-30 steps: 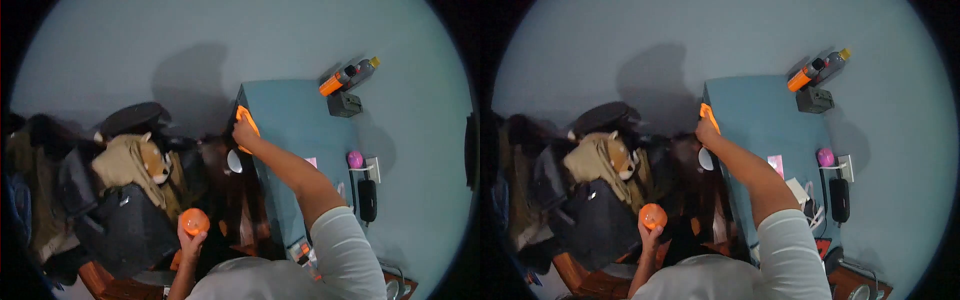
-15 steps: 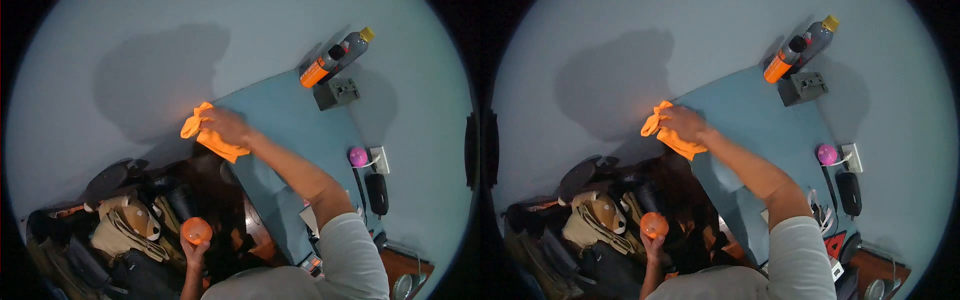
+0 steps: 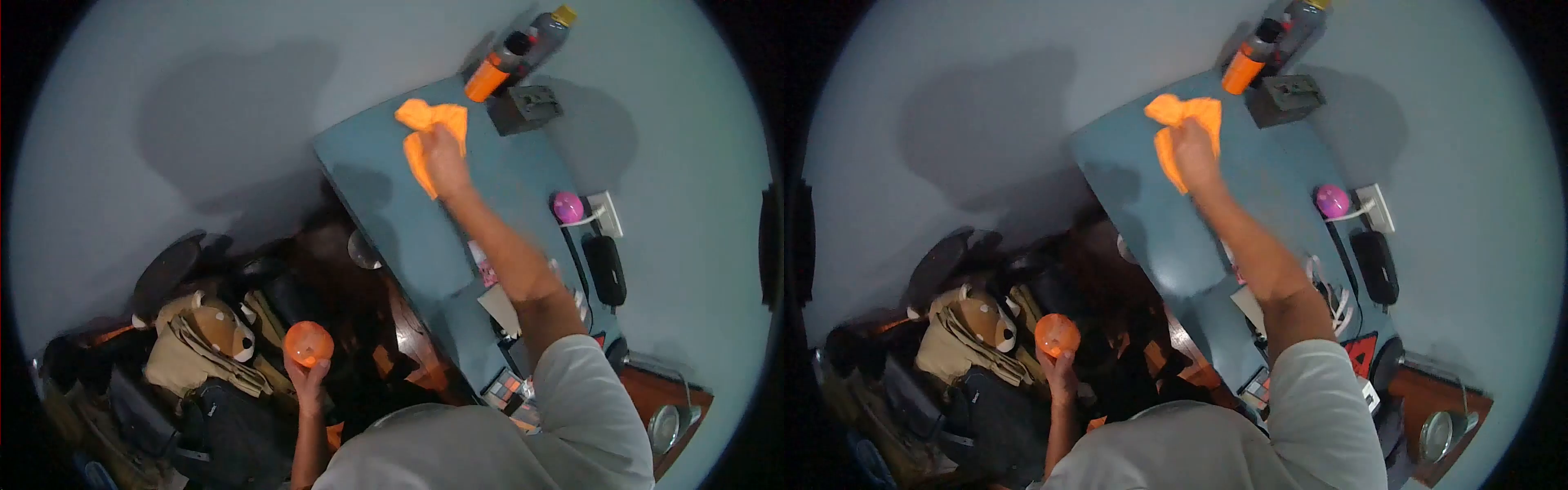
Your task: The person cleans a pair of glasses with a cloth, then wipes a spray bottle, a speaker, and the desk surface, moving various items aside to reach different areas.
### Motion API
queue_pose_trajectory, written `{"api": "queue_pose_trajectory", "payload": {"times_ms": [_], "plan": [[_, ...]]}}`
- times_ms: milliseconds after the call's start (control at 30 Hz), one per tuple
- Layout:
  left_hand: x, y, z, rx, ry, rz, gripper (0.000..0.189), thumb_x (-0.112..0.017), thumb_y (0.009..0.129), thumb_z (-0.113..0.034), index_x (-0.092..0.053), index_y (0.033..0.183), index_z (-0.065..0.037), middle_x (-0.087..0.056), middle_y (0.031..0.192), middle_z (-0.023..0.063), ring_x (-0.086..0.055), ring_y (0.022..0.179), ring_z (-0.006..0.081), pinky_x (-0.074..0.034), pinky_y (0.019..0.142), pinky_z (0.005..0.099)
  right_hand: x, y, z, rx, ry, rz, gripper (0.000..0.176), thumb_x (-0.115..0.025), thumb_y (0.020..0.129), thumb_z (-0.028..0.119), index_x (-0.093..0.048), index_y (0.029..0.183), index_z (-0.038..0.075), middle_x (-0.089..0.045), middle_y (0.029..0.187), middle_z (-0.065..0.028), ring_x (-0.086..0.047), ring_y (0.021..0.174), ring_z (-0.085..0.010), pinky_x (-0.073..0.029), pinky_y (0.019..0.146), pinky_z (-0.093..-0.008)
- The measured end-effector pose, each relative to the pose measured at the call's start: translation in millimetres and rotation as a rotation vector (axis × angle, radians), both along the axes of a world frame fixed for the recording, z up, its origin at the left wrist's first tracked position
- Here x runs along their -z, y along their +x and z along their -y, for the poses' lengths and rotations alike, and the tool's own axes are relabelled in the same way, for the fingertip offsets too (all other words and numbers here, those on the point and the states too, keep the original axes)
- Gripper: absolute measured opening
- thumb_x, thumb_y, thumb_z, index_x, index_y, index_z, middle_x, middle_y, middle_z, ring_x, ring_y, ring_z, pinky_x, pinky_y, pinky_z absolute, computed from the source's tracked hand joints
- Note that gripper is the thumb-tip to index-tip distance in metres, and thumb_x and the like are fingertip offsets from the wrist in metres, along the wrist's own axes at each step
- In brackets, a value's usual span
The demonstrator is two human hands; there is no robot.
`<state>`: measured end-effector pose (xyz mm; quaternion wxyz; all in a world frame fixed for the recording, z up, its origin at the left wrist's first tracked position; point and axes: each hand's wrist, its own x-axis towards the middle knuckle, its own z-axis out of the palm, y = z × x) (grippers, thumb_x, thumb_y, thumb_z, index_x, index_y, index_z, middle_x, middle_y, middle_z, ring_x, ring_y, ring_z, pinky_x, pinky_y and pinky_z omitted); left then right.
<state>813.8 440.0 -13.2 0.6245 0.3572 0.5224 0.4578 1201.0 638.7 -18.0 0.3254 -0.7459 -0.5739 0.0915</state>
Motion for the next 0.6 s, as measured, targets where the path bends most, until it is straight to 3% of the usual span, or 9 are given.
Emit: {"api": "queue_pose_trajectory", "payload": {"times_ms": [67, 100, 167, 267, 400, 467, 500, 533, 600], "plan": [[-7.1, 8.6, 5.1, 0.033, 0.039, -0.01, 0.07, -0.076, 0.064, -0.031, -0.045, 0.121, -0.003, -0.051, 0.109, 0.0069, -0.052, 0.099, 0.0186, -0.042, 0.088, 0.0318, -14.2, -53.6, 38.9, 0.012, -0.125, -0.233, 0.03, -0.043, 0.094, 0.025, -0.051, 0.101, -0.003, -0.052, 0.099, -0.0217, -0.05, 0.096, -0.0382, -0.041, 0.083, -0.0415], [-12.7, 13.3, 7.5, 0.069, 0.045, 0.01, 0.069, -0.076, 0.064, -0.031, -0.046, 0.121, -0.003, -0.051, 0.11, 0.0067, -0.051, 0.1, 0.0183, -0.042, 0.089, 0.0316, 4.1, -75.4, 66.6, -0.105, 0.195, -0.274, 0.02, -0.05, 0.089, 0.013, -0.052, 0.097, -0.005, -0.053, 0.09, -0.0198, -0.053, 0.089, -0.0355, -0.043, 0.075, -0.0434], [-24.6, 21.8, 15.5, 0.12, 0.076, 0.029, 0.068, -0.076, 0.065, -0.03, -0.046, 0.12, -0.004, -0.051, 0.11, 0.0065, -0.051, 0.1, 0.018, -0.041, 0.089, 0.0314, -12.7, -110.3, 109.8, -0.264, 0.19, 0.165, 0.018, -0.051, 0.085, 0.01, -0.054, 0.098, -0.002, -0.051, 0.097, -0.0178, -0.051, 0.096, -0.0321, -0.044, 0.08, -0.0404], [-45.8, 34.9, 29.7, 0.15, 0.096, -0.009, 0.067, -0.076, 0.065, -0.031, -0.046, 0.119, -0.004, -0.051, 0.109, 0.0063, -0.051, 0.1, 0.0178, -0.041, 0.089, 0.031, -12.9, -125.6, 134.5, -0.407, 0.164, 0.271, 0.02, -0.053, 0.08, 0.008, -0.055, 0.098, 0.001, -0.049, 0.102, -0.016, -0.049, 0.101, -0.0301, -0.044, 0.084, -0.0384], [-55.4, 39.0, 46.2, 0.211, 0.224, -0.012, 0.066, -0.074, 0.067, -0.032, -0.046, 0.119, -0.004, -0.051, 0.107, 0.0069, -0.051, 0.098, 0.0178, -0.042, 0.088, 0.0309, -47.7, -116.8, 133.8, -0.2, 0.151, 0.053, 0.02, -0.053, 0.079, 0.007, -0.056, 0.098, 0.003, -0.05, 0.102, -0.0156, -0.05, 0.099, -0.0306, -0.045, 0.085, -0.0377], [-47.5, 37.4, 51.8, 0.257, 0.222, 0.055, 0.074, -0.073, 0.069, -0.026, -0.037, 0.129, 0.0, -0.051, 0.118, 0.0132, -0.053, 0.109, 0.0248, -0.042, 0.095, 0.0373, -91.1, -99.4, 127.3, 0.171, 0.09, 0.156, 0.024, -0.053, 0.08, 0.008, -0.056, 0.102, 0.0, -0.05, 0.1, -0.0148, -0.05, 0.098, -0.0324, -0.045, 0.085, -0.039], [-42.9, 38.0, 53.6, 0.281, 0.206, 0.045, 0.073, -0.072, 0.07, -0.027, -0.037, 0.129, 0.0, -0.05, 0.118, 0.0129, -0.053, 0.108, 0.0242, -0.041, 0.096, 0.0365, -105.6, -89.0, 116.9, 0.223, -0.117, 0.109, 0.038, -0.053, 0.084, 0.015, -0.052, 0.116, -0.005, -0.048, 0.115, -0.0195, -0.045, 0.112, -0.0376, -0.042, 0.09, -0.0451], [-47.7, 44.2, 56.2, 0.296, 0.212, 0.052, 0.073, -0.072, 0.07, -0.027, -0.037, 0.129, 0.0, -0.05, 0.118, 0.0129, -0.053, 0.108, 0.0242, -0.041, 0.096, 0.0365, -102.7, -87.2, 110.0, 0.239, -0.112, 0.114, 0.038, -0.053, 0.084, 0.015, -0.052, 0.116, -0.005, -0.048, 0.115, -0.0195, -0.045, 0.112, -0.0376, -0.042, 0.09, -0.0451], [-55.1, 55.7, 60.8, 0.237, 0.115, 0.009, 0.072, -0.071, 0.069, -0.028, -0.039, 0.127, 0.0, -0.05, 0.117, 0.0125, -0.052, 0.106, 0.0232, -0.04, 0.095, 0.0355, -80.0, -85.0, 85.0, 0.419, -0.404, 0.296, 0.055, -0.052, 0.086, 0.025, -0.043, 0.13, -0.008, -0.035, 0.136, -0.025, -0.03, 0.129, -0.0424, -0.031, 0.1, -0.0551]]}}
